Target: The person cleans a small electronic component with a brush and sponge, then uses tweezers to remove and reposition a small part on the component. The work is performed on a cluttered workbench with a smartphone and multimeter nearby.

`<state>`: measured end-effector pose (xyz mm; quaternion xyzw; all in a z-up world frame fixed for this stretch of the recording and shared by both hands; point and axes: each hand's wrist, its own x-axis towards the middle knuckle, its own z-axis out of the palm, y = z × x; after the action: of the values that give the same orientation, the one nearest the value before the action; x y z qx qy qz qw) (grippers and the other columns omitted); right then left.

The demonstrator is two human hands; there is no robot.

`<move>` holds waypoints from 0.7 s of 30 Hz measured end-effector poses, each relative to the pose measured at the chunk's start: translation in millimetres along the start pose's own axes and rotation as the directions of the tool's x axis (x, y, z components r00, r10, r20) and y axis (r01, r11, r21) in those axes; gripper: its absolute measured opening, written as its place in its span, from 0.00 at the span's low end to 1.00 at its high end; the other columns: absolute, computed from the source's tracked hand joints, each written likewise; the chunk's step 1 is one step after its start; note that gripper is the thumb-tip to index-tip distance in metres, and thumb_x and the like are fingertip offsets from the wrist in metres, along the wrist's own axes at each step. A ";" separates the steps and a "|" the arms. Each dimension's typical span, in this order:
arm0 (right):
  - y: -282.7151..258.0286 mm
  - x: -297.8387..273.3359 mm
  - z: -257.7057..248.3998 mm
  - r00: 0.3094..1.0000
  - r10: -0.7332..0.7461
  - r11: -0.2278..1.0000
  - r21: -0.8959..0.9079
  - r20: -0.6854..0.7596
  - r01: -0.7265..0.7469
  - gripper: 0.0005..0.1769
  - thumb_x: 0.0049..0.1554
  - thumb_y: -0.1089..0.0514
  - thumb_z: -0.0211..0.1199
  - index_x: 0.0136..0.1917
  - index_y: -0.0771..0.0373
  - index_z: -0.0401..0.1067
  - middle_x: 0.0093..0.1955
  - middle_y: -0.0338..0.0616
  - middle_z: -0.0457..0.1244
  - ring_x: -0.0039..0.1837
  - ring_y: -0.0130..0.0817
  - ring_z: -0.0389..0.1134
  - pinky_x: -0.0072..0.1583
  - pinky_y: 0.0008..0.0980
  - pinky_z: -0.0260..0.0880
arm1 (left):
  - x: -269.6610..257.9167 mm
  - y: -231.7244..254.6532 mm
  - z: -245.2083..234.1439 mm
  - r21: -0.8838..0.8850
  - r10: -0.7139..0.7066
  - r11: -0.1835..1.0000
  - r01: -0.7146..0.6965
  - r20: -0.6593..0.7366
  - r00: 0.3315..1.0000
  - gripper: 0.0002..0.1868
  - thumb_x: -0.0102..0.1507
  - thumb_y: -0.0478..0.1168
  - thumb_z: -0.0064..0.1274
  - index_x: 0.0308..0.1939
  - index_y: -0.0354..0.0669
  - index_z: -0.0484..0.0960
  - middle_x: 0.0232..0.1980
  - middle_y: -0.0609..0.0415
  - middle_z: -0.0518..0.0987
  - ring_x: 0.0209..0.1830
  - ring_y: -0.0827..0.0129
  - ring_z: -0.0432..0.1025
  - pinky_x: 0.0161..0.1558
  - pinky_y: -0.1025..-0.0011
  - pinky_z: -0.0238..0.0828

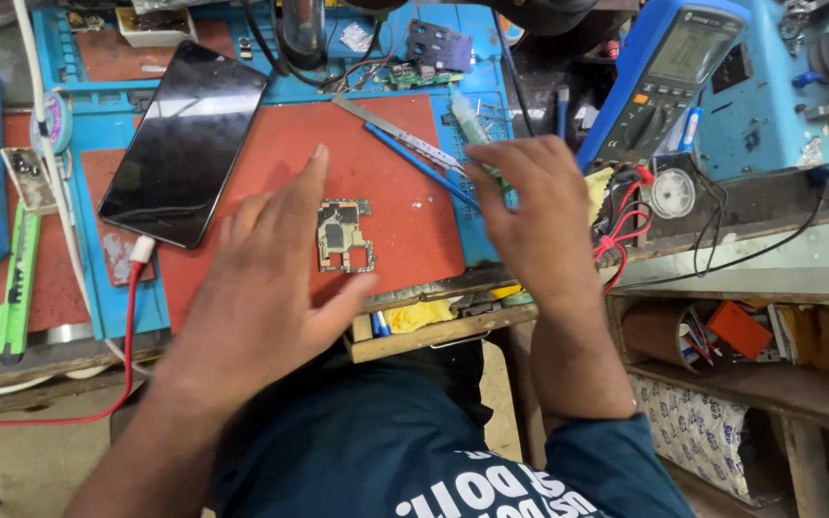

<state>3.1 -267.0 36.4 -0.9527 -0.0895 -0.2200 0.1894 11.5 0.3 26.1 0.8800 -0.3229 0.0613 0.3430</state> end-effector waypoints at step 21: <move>-16.6 -40.3 28.5 0.973 0.230 0.804 0.565 -0.010 -0.184 0.22 0.63 0.73 0.65 0.69 0.73 0.68 0.54 0.42 0.63 0.53 0.23 0.69 0.54 0.23 0.76 | -18.4 -10.0 -1.8 -0.167 -0.118 0.981 0.102 -0.091 0.989 0.49 0.57 0.37 0.62 0.77 0.32 0.51 0.54 0.46 0.75 0.55 0.52 0.70 0.62 0.54 0.66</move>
<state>-25.9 -244.0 -0.2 -0.8499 -0.0381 -0.1990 0.4864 3.4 16.7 15.8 0.8616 -0.2600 0.0600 0.4317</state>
